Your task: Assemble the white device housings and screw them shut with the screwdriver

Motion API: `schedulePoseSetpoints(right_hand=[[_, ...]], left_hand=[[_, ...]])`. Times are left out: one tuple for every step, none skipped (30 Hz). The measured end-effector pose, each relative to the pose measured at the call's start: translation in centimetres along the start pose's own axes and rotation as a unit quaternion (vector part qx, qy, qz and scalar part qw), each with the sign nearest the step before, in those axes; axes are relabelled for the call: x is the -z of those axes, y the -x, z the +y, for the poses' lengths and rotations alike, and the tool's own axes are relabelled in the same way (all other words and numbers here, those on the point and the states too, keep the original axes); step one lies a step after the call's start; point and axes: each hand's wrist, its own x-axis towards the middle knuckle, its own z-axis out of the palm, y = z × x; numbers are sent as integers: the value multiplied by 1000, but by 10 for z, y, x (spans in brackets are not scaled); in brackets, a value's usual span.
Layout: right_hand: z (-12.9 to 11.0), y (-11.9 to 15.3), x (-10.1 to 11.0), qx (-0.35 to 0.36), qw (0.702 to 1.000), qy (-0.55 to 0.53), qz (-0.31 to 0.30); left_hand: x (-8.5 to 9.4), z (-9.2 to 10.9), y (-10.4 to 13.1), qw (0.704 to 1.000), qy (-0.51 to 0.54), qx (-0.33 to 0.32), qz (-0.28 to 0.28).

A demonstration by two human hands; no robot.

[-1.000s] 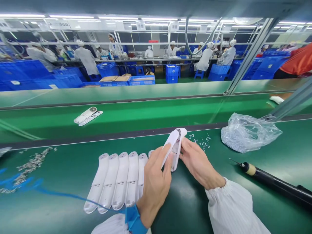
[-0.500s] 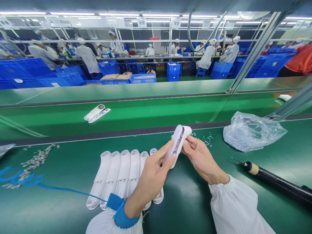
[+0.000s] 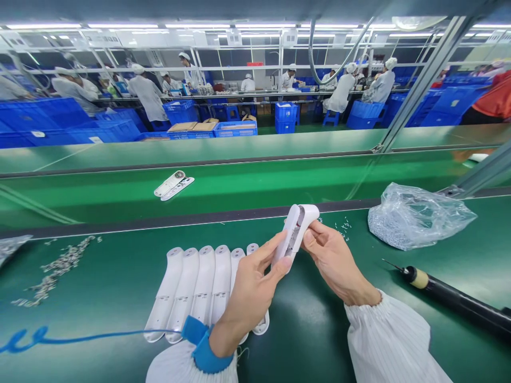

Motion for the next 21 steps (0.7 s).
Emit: schedulePoseSetpoints(right_hand=[[1,0,0,-1,1000,3,1],[1,0,-1,-1,1000,8,2],[2,0,-2,1,1000,17,4],[3,0,-3,7,1000,28,10],[3,1,-4,15,999,39,16],[3,1,-6,21,998,48,21],[3,1,-7,19,998,52,24],[2,1,-9,7,998,51,25],[1,1,-10,-15,998,48,28],[0,2,-12,-39,998,46,36],[-1,2,-13,-60,996,49,53],[-2,2,-15,-73,993,55,74],[-3,2,-16,-77,990,65,97],[-3,2,-17,-75,988,73,116],[-2,2,-18,-74,986,80,127],[-2,2,-19,-75,985,82,132],[-1,2,-20,-79,984,82,135],[0,2,-21,-84,984,81,138],[1,2,-22,-88,983,79,143],[1,2,-22,-90,982,77,149],[2,3,-23,-90,981,76,154]], left_hand=[[-1,-1,0,1000,2,1,-1],[-2,-2,0,1000,4,1,-3],[-3,-3,1,1000,7,-1,-4],[-4,-4,1,1000,12,-4,-1],[-5,-6,1,1000,18,-5,3],[-7,-7,1,1000,25,-5,6],[-8,-7,1,999,37,0,5],[-9,-7,1,999,53,10,-5],[-10,-7,1,997,71,26,-24],[-11,-6,1,994,88,45,-49],[-12,-5,2,991,102,62,-68],[-13,-4,2,988,108,76,-77],[-14,-3,2,988,107,86,-74],[-16,-2,2,989,101,93,-62],[-17,-2,2,990,92,96,-43],[-18,-1,2,991,86,99,-26],[-19,-1,2,991,83,102,-16],[-20,-1,1,991,82,106,-11],[-20,-1,1,990,85,110,-9],[-19,-1,0,989,88,114,-9],[-19,-1,0,988,93,120,-10]])
